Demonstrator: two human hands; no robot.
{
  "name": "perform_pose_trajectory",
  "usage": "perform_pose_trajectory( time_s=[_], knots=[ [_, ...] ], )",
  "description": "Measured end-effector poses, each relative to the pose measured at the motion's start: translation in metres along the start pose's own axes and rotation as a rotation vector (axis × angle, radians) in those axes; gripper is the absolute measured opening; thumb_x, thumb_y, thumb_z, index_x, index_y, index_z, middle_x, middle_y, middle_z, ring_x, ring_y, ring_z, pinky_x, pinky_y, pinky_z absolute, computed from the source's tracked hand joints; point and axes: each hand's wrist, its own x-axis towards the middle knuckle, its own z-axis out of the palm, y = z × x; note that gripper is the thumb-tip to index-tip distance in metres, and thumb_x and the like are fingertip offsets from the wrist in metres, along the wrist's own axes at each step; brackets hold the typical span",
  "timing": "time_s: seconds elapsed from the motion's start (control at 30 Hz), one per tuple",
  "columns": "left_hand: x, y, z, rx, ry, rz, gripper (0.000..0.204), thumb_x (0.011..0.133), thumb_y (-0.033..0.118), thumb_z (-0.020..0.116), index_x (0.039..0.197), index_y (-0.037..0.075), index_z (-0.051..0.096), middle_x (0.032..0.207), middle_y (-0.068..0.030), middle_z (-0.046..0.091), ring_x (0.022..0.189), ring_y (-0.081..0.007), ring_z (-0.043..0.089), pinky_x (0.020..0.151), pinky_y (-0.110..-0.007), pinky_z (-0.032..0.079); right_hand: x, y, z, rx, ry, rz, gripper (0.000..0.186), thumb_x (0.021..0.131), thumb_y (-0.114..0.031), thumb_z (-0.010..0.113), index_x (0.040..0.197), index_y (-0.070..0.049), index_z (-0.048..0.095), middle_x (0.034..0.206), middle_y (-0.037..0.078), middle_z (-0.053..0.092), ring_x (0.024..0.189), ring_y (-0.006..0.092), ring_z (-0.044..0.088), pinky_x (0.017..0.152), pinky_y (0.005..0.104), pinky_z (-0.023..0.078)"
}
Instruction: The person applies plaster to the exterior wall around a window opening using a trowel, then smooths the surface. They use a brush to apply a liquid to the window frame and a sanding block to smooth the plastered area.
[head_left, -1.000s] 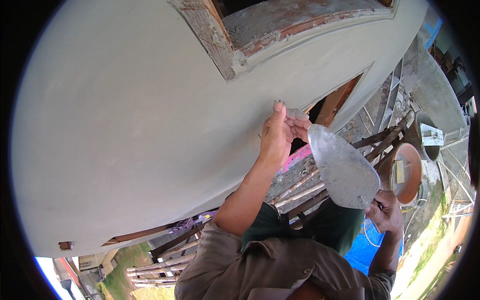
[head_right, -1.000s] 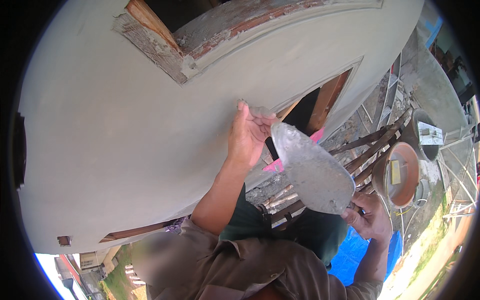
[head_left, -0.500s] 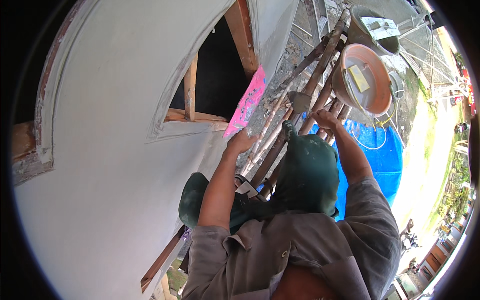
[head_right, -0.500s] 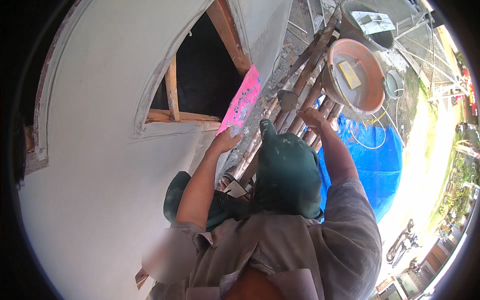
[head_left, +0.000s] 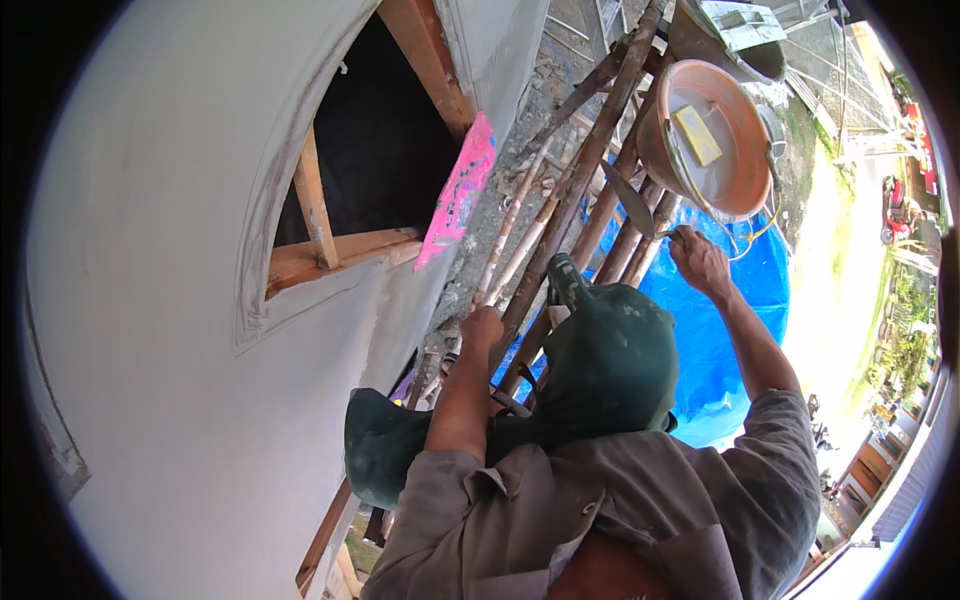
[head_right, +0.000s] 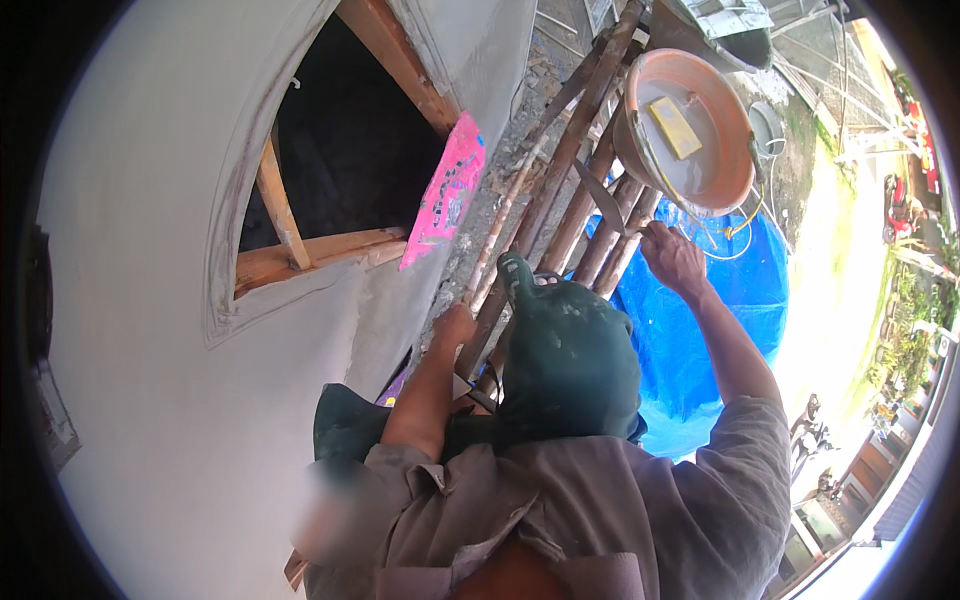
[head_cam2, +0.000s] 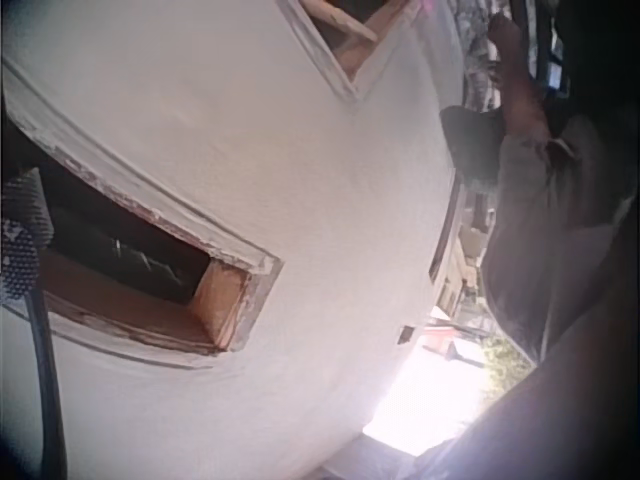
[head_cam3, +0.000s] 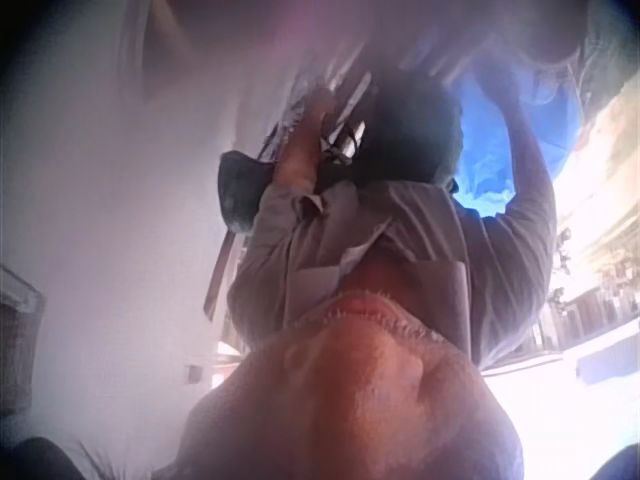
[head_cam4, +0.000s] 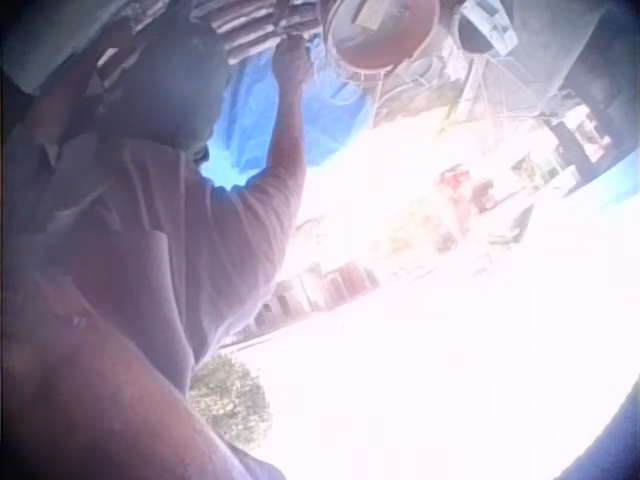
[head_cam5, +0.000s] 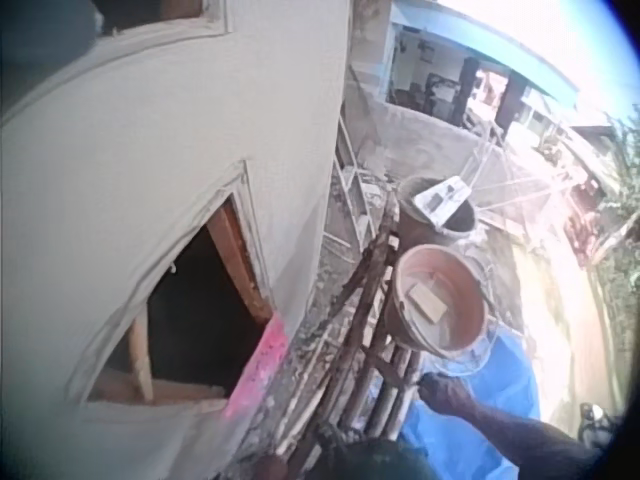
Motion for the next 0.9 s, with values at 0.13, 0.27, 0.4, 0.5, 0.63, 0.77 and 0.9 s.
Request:
perform_pose_trajectory(
  time_s=[0.13,0.27,0.4,0.5,0.63,0.77,0.9],
  knots=[
    [0.032,-0.019,-0.024,-0.261,0.368,0.163,0.057,0.085,0.04,0.062,0.12,-0.005,0.062,0.121,-0.0259,0.063,0.115,-0.0415,0.06,0.099,-0.047,0.047,0.02,-0.017,0.016,-0.161,0.002,0.07,0.035,0.09,-0.032,0.054,0.118,-0.011,0.058,0.103,0.023,0.066,0.089,0.0407,0.066,0.075,0.054,0.052],
    [0.005,0.049,-0.109,-0.36,0.66,0.288,0.05,0.09,0.036,0.062,0.121,-0.003,0.061,0.116,-0.0262,0.064,0.11,-0.0419,0.061,0.095,-0.048,0.047,-0.033,-0.015,-0.028,0.062,-0.161,0.07,0.036,0.09,-0.029,0.06,0.122,-0.013,0.059,0.101,0.018,0.07,0.091,0.0367,0.068,0.077,0.0487,0.054],
    [-0.035,0.189,-0.203,-0.25,0.927,0.827,0.039,0.092,0.031,0.063,0.115,-0.001,0.062,0.115,-0.0213,0.064,0.108,-0.0379,0.061,0.094,-0.048,0.045,-0.054,-0.015,-0.109,0.152,0.298,0.185,0.051,0.087,-0.032,0.07,0.132,-0.013,0.056,0.107,0.014,0.07,0.096,0.0347,0.069,0.08,0.0449,0.054],
    [-0.047,0.313,-0.236,-0.035,0.977,1.301,0.039,0.093,0.028,0.059,0.121,0.001,0.062,0.111,-0.0185,0.066,0.103,-0.0348,0.063,0.093,-0.045,0.046,-0.016,0.017,-0.167,-0.073,0.232,0.348,0.04,0.09,-0.021,0.058,0.13,-0.014,0.058,0.109,0.017,0.069,0.1,0.0367,0.067,0.081,0.0446,0.054],
    [0.004,0.412,-0.213,0.348,0.737,1.057,0.045,0.093,0.032,0.058,0.126,0.002,0.061,0.12,-0.0158,0.066,0.11,-0.0316,0.063,0.097,-0.048,0.043,0.046,0.061,-0.167,-0.423,-0.066,0.263,0.025,0.086,-0.01,0.052,0.107,-0.007,0.066,0.096,0.022,0.07,0.095,0.0329,0.07,0.076,0.0458,0.056],
    [0.041,0.456,-0.203,0.691,0.269,0.621,0.041,0.091,0.029,0.059,0.125,0.008,0.065,0.128,-0.0128,0.065,0.12,-0.0283,0.06,0.102,-0.051,0.038,0.076,0.064,-0.162,-0.485,-0.196,0.107,0.013,0.083,-0.009,0.057,0.087,-0.005,0.07,0.087,0.017,0.072,0.083,0.0317,0.072,0.069,0.0442,0.058],
    [0.061,0.454,-0.194,0.893,0.098,0.663,0.03,0.088,0.02,0.061,0.115,0.014,0.073,0.125,-0.0096,0.067,0.12,-0.0273,0.062,0.103,-0.049,0.036,0.088,0.071,-0.167,-0.466,-0.099,0.144,0.01,0.079,-0.007,0.062,0.082,-0.007,0.072,0.084,0.015,0.073,0.082,0.0309,0.073,0.067,0.0429,0.058]
  ],
)
